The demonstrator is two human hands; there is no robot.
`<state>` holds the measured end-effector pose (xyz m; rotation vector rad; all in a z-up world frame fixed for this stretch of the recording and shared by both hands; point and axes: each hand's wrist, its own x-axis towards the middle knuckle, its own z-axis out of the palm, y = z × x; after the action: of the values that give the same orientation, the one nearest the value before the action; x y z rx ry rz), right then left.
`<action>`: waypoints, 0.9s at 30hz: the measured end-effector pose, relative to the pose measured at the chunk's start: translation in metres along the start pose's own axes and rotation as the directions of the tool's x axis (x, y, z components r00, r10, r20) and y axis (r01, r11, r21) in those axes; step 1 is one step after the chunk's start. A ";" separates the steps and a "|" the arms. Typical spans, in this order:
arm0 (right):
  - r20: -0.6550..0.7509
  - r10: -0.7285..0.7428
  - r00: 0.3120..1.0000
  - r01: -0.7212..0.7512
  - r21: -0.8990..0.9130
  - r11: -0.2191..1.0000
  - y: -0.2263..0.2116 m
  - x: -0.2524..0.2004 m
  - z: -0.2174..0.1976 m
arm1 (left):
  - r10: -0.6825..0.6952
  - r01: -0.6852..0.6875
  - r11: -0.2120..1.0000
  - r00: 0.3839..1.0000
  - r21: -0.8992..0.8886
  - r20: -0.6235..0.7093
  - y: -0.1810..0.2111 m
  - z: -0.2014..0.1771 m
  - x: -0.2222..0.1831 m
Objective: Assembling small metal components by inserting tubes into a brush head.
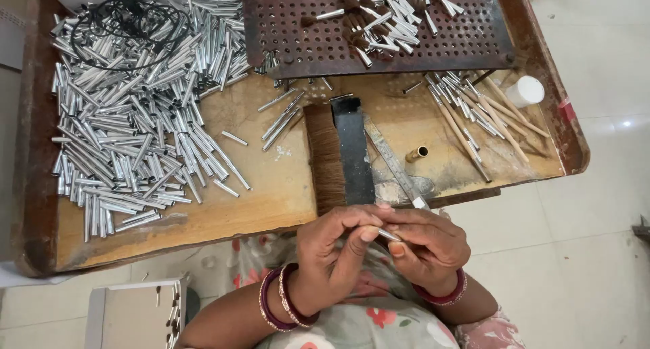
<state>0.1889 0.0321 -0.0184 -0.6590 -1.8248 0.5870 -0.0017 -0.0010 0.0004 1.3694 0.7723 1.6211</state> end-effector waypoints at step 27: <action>0.069 -0.152 0.986 0.157 -0.076 0.985 -0.003 0.001 0.001 | -0.115 0.119 0.991 0.992 -0.066 0.060 -0.002 -0.003 0.001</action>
<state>0.1871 0.0305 -0.0160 -0.5518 -1.9468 0.4369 -0.0038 0.0005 -0.0013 1.2916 0.7426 1.4986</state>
